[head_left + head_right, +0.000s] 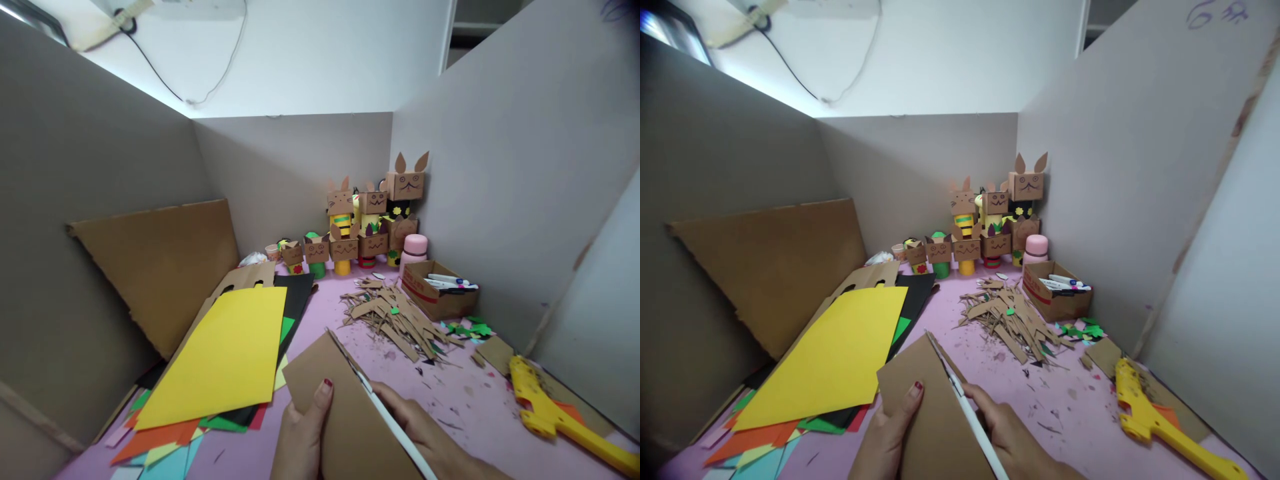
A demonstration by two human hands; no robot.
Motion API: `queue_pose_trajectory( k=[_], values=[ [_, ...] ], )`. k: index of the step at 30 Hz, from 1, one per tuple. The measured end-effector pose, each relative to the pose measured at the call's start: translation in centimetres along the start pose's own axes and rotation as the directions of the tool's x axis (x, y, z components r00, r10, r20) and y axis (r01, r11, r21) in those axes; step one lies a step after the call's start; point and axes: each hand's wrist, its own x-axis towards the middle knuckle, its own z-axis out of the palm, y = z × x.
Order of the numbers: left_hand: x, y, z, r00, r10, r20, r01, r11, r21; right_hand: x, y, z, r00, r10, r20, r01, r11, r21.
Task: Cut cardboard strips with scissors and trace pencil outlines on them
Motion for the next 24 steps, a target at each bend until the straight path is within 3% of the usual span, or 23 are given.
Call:
queue_pose_trajectory(
  k=[8, 13, 16, 24],
  values=[
    [-0.12, 0.2, 0.36, 1.0, -0.022, 0.0, 0.022, 0.999, -0.027, 0.04, 0.19, 0.23, 0.999, 0.018, -0.028, -0.018, 1.0, -0.005],
    [-0.41, 0.33, 0.33, 0.999, -0.013, 0.039, 0.013, 1.0, -0.003, 0.07, -0.09, 0.42, 1.0, 0.0, 0.016, -0.001, 0.996, 0.089],
    [-0.43, -0.05, 0.12, 0.998, -0.034, 0.053, 0.033, 0.999, 0.036, 0.13, -0.42, 0.57, 1.0, 0.015, -0.021, -0.012, 0.991, 0.13],
    [-0.2, -0.34, -0.11, 0.995, -0.07, 0.072, 0.067, 0.997, 0.041, 0.14, -0.16, 0.5, 0.998, 0.008, -0.058, -0.003, 0.997, 0.08]
  ],
)
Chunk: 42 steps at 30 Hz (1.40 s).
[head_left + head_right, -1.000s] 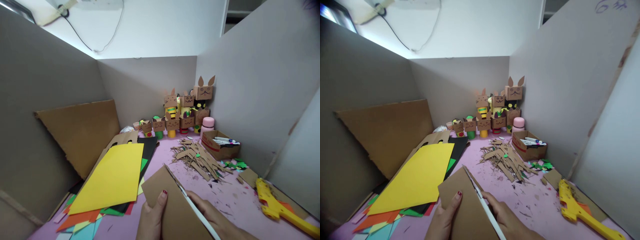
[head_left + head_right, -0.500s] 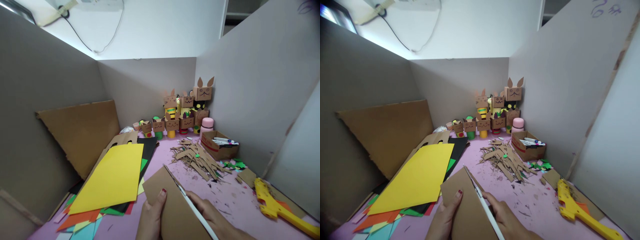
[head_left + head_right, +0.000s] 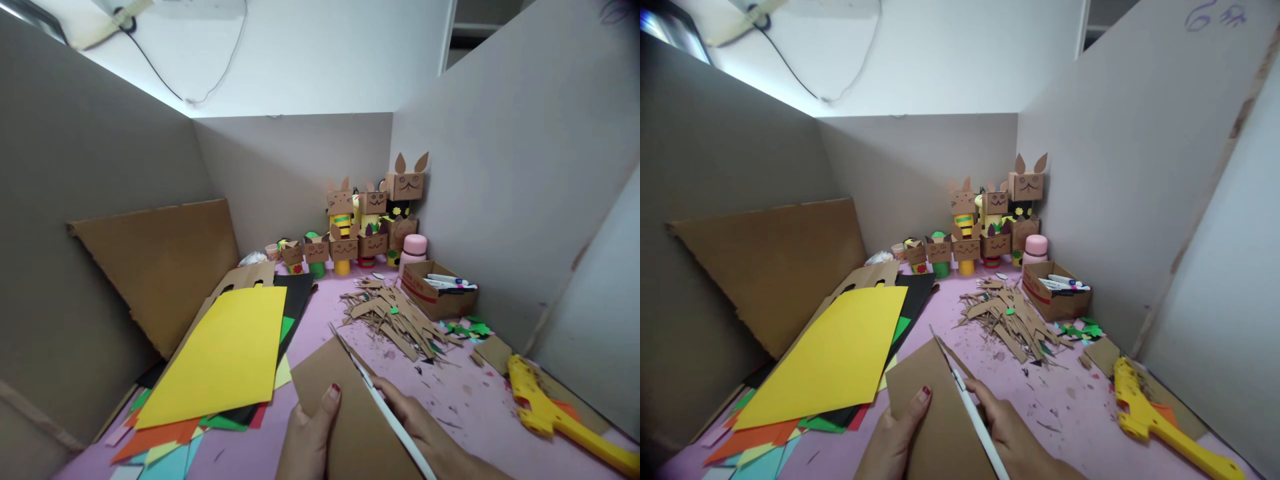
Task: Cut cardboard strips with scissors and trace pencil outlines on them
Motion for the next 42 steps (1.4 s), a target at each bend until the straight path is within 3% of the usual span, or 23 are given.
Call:
queue_pose_trajectory(
  k=[8, 12, 17, 19, 22, 25, 29, 32, 39, 42],
  values=[
    [0.5, -0.3, -0.3, 0.999, -0.032, 0.034, 0.032, 0.999, -0.004, 0.0, 1.1, -0.1, 0.999, 0.022, -0.036, -0.022, 1.0, -0.003],
    [0.7, -0.5, -0.4, 0.998, -0.048, 0.051, 0.048, 0.999, 0.007, 0.1, 2.0, 0.3, 0.992, 0.071, -0.101, -0.059, 0.992, 0.115],
    [0.4, 0.3, 0.1, 0.999, -0.041, 0.021, 0.042, 0.998, -0.053, 0.6, 4.0, -1.1, 0.924, 0.253, -0.288, -0.209, 0.962, 0.173],
    [0.1, 0.9, 0.4, 1.0, -0.005, -0.009, 0.004, 0.998, -0.07, 0.7, 4.4, -2.0, 0.906, 0.253, -0.34, -0.242, 0.967, 0.075],
    [0.1, 1.9, 0.4, 0.995, 0.066, -0.071, -0.068, 0.997, -0.036, 0.8, 4.1, -2.9, 0.908, 0.173, -0.381, -0.279, 0.929, -0.244],
    [0.8, 2.7, -0.4, 0.989, 0.121, -0.087, -0.121, 0.993, 0.001, 0.6, 3.1, -2.9, 0.921, 0.126, -0.369, -0.325, 0.769, -0.55],
    [2.2, 3.7, -1.8, 0.973, 0.205, -0.11, -0.208, 0.978, -0.014, 0.1, 2.4, -2.2, 0.956, 0.11, -0.271, -0.286, 0.538, -0.793],
    [2.9, 4.1, -2.4, 0.959, 0.251, -0.13, -0.257, 0.966, -0.026, -0.3, 2.1, -1.7, 0.966, 0.152, -0.209, -0.257, 0.463, -0.848],
    [3.3, 4.2, -2.8, 0.939, 0.328, -0.099, -0.332, 0.943, -0.029, -1.0, 0.2, -1.6, 0.983, 0.174, -0.061, -0.145, 0.522, -0.841],
    [3.2, 4.5, -2.9, 0.937, 0.341, -0.075, -0.343, 0.939, -0.016, -1.0, -0.3, -1.6, 0.983, 0.172, -0.063, -0.138, 0.467, -0.874]
  ],
)
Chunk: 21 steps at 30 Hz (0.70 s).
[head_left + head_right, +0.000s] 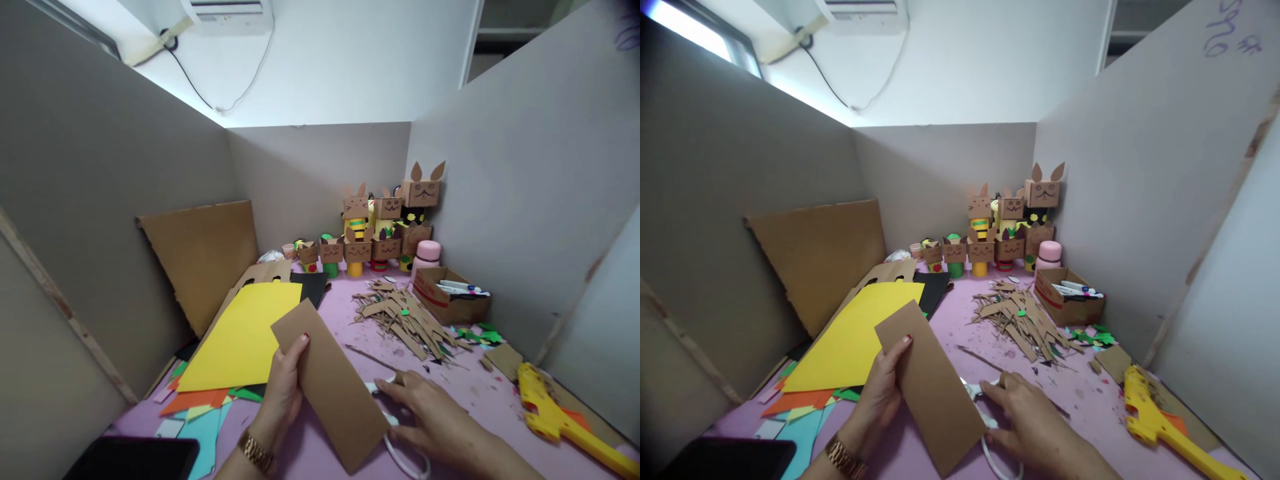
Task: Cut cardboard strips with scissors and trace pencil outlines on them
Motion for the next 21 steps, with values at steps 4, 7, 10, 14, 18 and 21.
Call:
queue_pose_trajectory(
  k=[4, 7, 10, 14, 18, 21],
  values=[
    [0.0, 0.4, -0.1, 1.0, 0.007, 0.018, -0.008, 1.0, 0.022, 0.2, 0.5, 0.2, 0.995, -0.007, -0.098, 0.009, 1.0, 0.023],
    [-0.3, 0.4, -0.1, 0.998, -0.013, 0.054, 0.01, 0.999, 0.042, 0.7, 1.0, 0.8, 0.955, 0.059, -0.292, 0.05, 0.934, 0.354],
    [-0.9, 0.0, 0.1, 0.993, -0.049, 0.11, 0.043, 0.998, 0.056, 1.3, 0.5, 1.8, 0.945, 0.126, -0.302, 0.075, 0.814, 0.575],
    [-1.6, -0.5, 0.3, 0.977, -0.112, 0.18, 0.107, 0.994, 0.036, 1.7, -2.1, 3.0, 0.974, 0.131, -0.183, 0.065, 0.613, 0.788],
    [-1.9, -0.6, 0.3, 0.934, -0.223, 0.279, 0.244, 0.969, -0.046, 2.5, -4.0, 3.3, 0.977, 0.17, -0.125, 0.062, 0.331, 0.942],
    [-2.0, -0.7, 0.3, 0.858, -0.331, 0.392, 0.392, 0.916, -0.085, 3.2, -4.1, 3.8, 0.972, 0.199, -0.124, 0.065, 0.278, 0.958]
  ],
)
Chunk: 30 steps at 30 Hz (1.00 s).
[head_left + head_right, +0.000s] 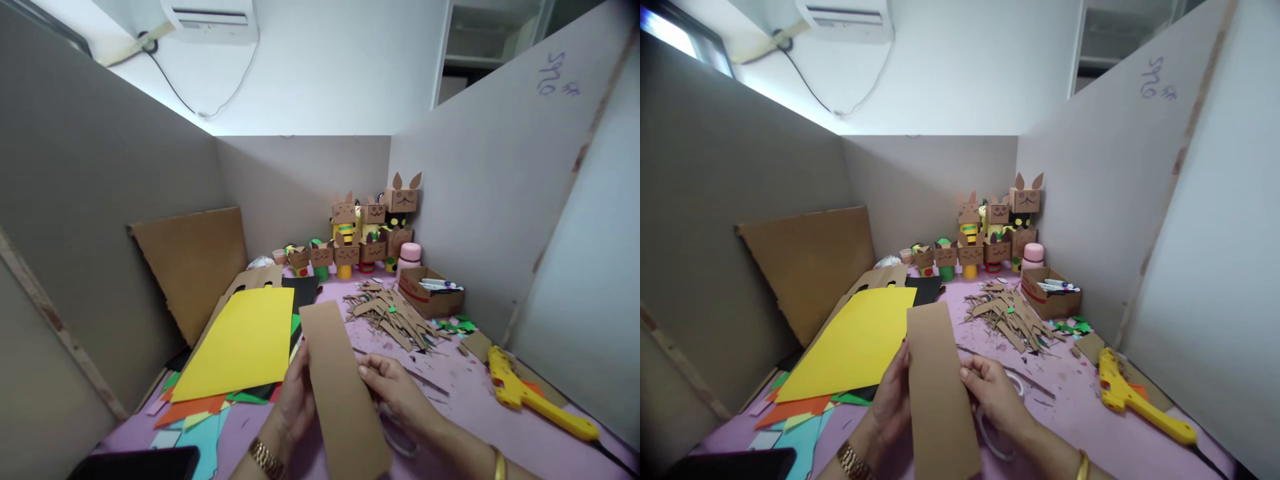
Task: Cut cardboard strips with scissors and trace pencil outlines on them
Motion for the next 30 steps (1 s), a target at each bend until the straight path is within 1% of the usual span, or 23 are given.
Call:
queue_pose_trajectory(
  k=[2, 4, 6, 8, 9, 11, 13, 14, 15, 16, 18, 20, 21, 22, 24, 27, 30],
  values=[
    [0.0, -0.2, -0.1, 0.994, -0.082, 0.067, 0.085, 0.995, -0.044, 0.2, 0.9, 0.0, 1.0, 0.005, -0.01, -0.004, 0.999, 0.049],
    [0.0, -0.3, -0.3, 0.984, -0.135, 0.115, 0.145, 0.986, -0.085, 0.1, 1.8, 0.0, 1.0, 0.009, -0.017, -0.007, 0.996, 0.084],
    [0.0, -0.3, -0.5, 0.978, -0.156, 0.142, 0.174, 0.977, -0.127, -0.2, 2.3, -0.1, 1.0, 0.02, -0.001, -0.02, 0.995, 0.094],
    [0.0, -0.2, -0.8, 0.976, -0.153, 0.152, 0.178, 0.97, -0.168, -0.8, 2.3, -0.2, 0.998, 0.041, 0.04, -0.045, 0.995, 0.091],
    [0.0, -0.1, -0.9, 0.978, -0.146, 0.152, 0.174, 0.967, -0.186, -1.2, 2.0, -0.1, 0.996, 0.053, 0.073, -0.06, 0.994, 0.094],
    [0.0, 0.2, -1.0, 0.981, -0.126, 0.15, 0.157, 0.964, -0.213, -1.9, 1.4, 0.2, 0.977, 0.09, 0.195, -0.112, 0.988, 0.105],
    [-0.2, 0.6, -0.9, 0.981, -0.115, 0.157, 0.149, 0.963, -0.224, -2.5, 0.7, 0.5, 0.931, 0.134, 0.339, -0.182, 0.977, 0.115],
    [-0.3, 0.7, -0.8, 0.98, -0.114, 0.166, 0.15, 0.963, -0.225, -2.6, 0.6, 0.7, 0.909, 0.145, 0.39, -0.204, 0.972, 0.115],
    [-0.4, 0.8, -0.7, 0.978, -0.115, 0.175, 0.154, 0.963, -0.223, -2.7, 0.5, 0.8, 0.897, 0.148, 0.416, -0.211, 0.971, 0.109],
    [-0.4, 0.9, -0.5, 0.977, -0.114, 0.182, 0.153, 0.964, -0.219, -2.7, 0.6, 0.8, 0.904, 0.14, 0.405, -0.197, 0.975, 0.103],
    [-0.5, 0.7, -0.2, 0.98, -0.099, 0.174, 0.129, 0.977, -0.169, -2.3, 1.0, 0.5, 0.941, 0.099, 0.324, -0.135, 0.987, 0.09],
    [-0.5, 0.1, 0.0, 0.989, -0.066, 0.136, 0.075, 0.996, -0.057, -1.6, 1.5, 0.2, 0.977, 0.054, 0.207, -0.073, 0.993, 0.089],
    [-0.4, -0.3, 0.1, 0.992, -0.048, 0.114, 0.047, 0.999, 0.008, -1.3, 1.7, 0.0, 0.987, 0.036, 0.157, -0.051, 0.994, 0.093],
    [-0.4, -0.7, 0.1, 0.995, -0.028, 0.095, 0.021, 0.997, 0.07, -1.0, 1.8, -0.2, 0.993, 0.021, 0.118, -0.033, 0.994, 0.1],
    [-0.2, -1.3, 0.0, 0.998, 0.009, 0.069, -0.019, 0.988, 0.151, -0.6, 1.8, -0.5, 0.997, 0.011, 0.079, -0.019, 0.994, 0.105],
    [0.0, -1.6, 0.0, 0.996, 0.059, 0.065, -0.07, 0.979, 0.19, -0.4, 1.3, -1.0, 1.0, 0.014, 0.02, -0.015, 0.995, 0.097],
    [0.1, -1.5, 0.0, 0.995, 0.078, 0.065, -0.089, 0.979, 0.181, -0.4, 0.7, -1.6, 0.997, 0.017, -0.069, -0.012, 0.998, 0.066]
  ],
)
